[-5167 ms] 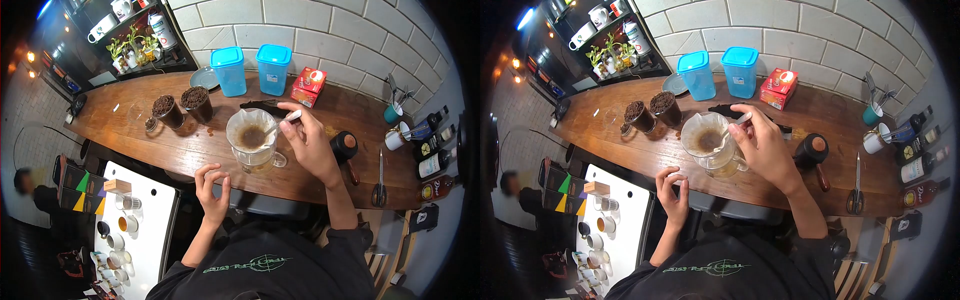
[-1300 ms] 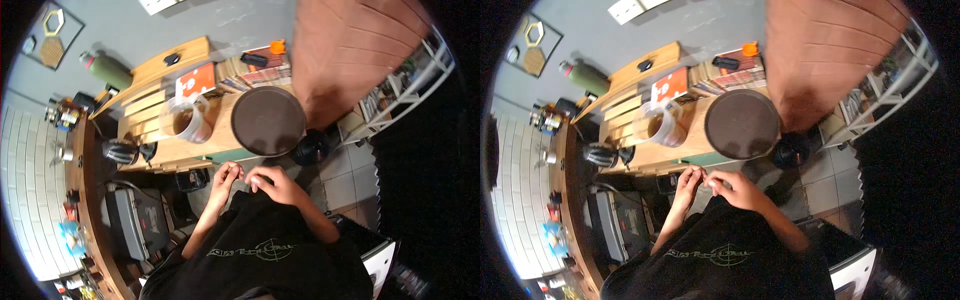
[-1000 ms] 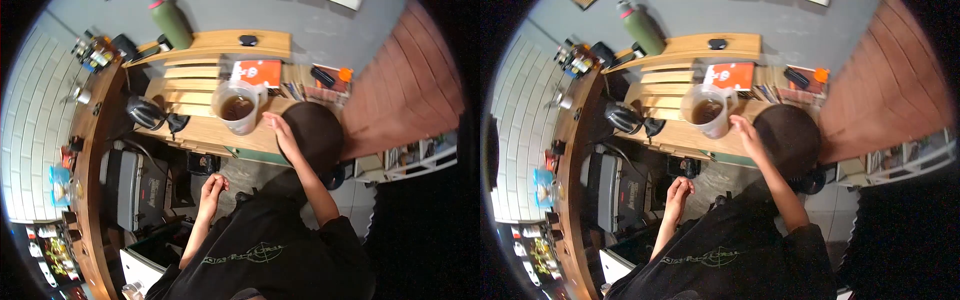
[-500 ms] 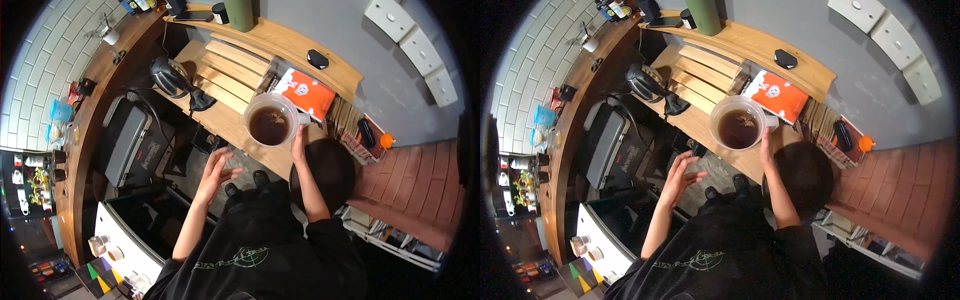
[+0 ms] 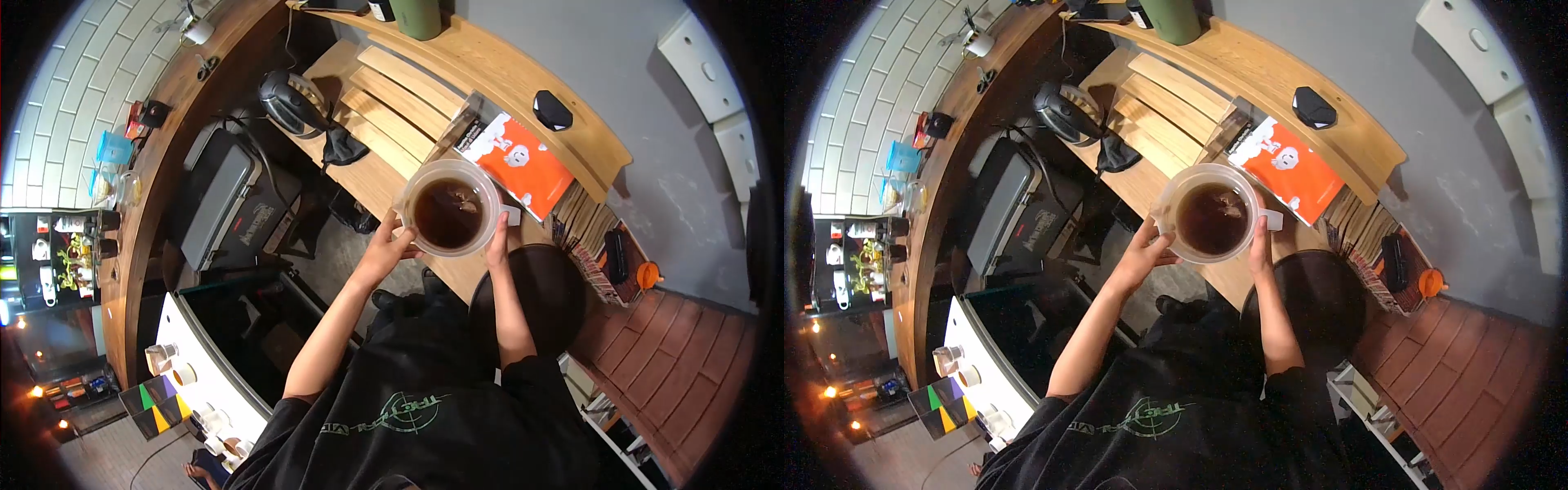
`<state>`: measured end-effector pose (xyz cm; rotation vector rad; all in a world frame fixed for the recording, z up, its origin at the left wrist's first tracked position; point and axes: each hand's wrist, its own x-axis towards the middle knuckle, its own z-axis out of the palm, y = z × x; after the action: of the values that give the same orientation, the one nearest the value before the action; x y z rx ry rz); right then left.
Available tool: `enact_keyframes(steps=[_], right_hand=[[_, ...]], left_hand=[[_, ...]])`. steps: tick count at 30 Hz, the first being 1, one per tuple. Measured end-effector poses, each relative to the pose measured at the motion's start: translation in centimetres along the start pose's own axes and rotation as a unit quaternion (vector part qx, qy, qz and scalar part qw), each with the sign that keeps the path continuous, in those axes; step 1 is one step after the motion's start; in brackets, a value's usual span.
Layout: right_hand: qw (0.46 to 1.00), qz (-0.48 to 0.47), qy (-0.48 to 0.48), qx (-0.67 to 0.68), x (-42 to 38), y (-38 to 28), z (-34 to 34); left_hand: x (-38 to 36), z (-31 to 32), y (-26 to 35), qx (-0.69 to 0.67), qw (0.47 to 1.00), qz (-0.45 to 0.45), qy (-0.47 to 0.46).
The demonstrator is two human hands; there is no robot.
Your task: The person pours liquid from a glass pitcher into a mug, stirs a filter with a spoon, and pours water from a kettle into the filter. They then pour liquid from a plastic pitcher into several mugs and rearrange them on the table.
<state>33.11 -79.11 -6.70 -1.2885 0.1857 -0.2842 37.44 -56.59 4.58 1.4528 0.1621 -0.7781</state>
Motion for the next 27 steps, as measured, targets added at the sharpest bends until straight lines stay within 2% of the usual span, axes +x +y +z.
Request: enact_keyframes(steps=[7, 16, 21, 24, 27], right_hand=[[0.995, -0.066, -0.069, 0.004, 2.8, -2.3, 1.1], [0.988, -0.046, -0.138, 0.060, 4.2, -4.8, 3.8], [0.989, -0.011, -0.132, 0.072, 5.0, -5.5, 4.5], [0.991, 0.010, -0.111, 0.077, 4.9, -5.3, 5.4], [0.992, 0.012, -0.115, 0.059, 5.5, -4.6, 5.8]], left_hand=[[-0.6, -0.6, 0.5, 0.007, 1.000, 0.008, 0.000], [-1.5, -1.8, 0.0, 0.021, 0.999, 0.045, 0.017], [-1.7, -2.1, -1.3, -0.017, 0.999, 0.045, 0.023], [-1.8, -1.0, -2.6, -0.031, 0.991, 0.086, 0.100], [-2.2, -0.7, -3.3, -0.034, 0.987, 0.092, 0.130]])
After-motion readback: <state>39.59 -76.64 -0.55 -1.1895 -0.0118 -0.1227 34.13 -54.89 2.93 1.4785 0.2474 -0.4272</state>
